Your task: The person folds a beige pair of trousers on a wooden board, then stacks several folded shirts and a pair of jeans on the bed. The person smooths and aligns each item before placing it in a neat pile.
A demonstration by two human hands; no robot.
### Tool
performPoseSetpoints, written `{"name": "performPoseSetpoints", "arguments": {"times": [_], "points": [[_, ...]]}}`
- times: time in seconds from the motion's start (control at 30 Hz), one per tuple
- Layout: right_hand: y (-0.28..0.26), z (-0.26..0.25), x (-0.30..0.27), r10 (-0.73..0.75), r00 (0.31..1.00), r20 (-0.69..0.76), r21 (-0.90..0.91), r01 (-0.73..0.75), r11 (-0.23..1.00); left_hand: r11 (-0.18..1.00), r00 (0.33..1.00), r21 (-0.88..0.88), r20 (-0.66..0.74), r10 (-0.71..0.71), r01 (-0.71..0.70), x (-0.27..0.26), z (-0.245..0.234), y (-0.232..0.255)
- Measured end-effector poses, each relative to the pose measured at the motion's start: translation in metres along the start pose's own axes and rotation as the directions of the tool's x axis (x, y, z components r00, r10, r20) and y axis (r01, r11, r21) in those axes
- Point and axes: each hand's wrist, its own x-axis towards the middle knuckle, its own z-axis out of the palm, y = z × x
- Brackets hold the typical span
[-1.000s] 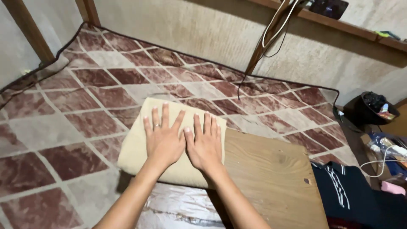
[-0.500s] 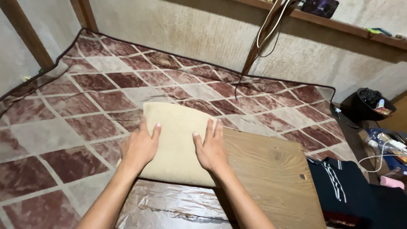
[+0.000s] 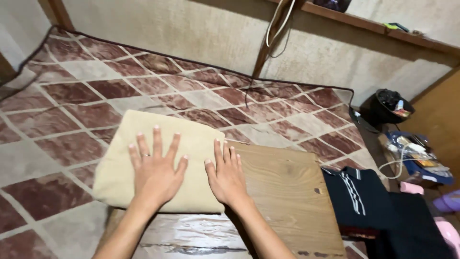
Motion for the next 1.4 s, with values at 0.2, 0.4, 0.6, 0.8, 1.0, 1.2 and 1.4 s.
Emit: {"name": "performPoseSetpoints", "arguments": {"times": [0.2,0.4,0.6,0.8,1.0,1.2,1.4], "points": [[0.048,-0.015,-0.024,-0.086,0.995,0.051,0.036,0.084,0.996,0.996,0.987,0.088,-0.159,-0.01,0.025,-0.015,-0.004,0.032],[0.157,-0.115,-0.079,-0.051,0.982,0.184,0.141,0.025,0.99,0.794,0.904,-0.451,-0.32,0.282,-0.408,-0.028,-0.024,0.16],[0.285,-0.211,-0.151,0.393,0.857,-0.332,0.317,-0.291,0.903,0.492,0.849,-0.744,-0.188,0.493,-0.451,-0.028,0.0,0.318],[0.467,-0.213,-0.187,0.577,0.682,-0.448,0.114,-0.597,0.794,0.627,0.821,-0.772,0.287,0.494,-0.107,-0.005,0.109,0.446],[0.567,-0.175,-0.178,0.719,0.67,-0.184,0.185,-0.695,0.695,0.983,0.585,-0.123,0.811,0.019,0.138,0.021,0.232,0.5],[0.565,-0.167,-0.17,0.781,0.625,-0.01,0.41,-0.71,0.573,0.926,0.346,-0.157,0.938,0.03,0.345,0.037,0.306,0.503],[0.565,-0.181,-0.163,0.812,0.568,0.133,0.456,-0.763,0.459,0.914,0.412,-0.21,0.909,0.053,0.346,0.038,0.347,0.501]]}}
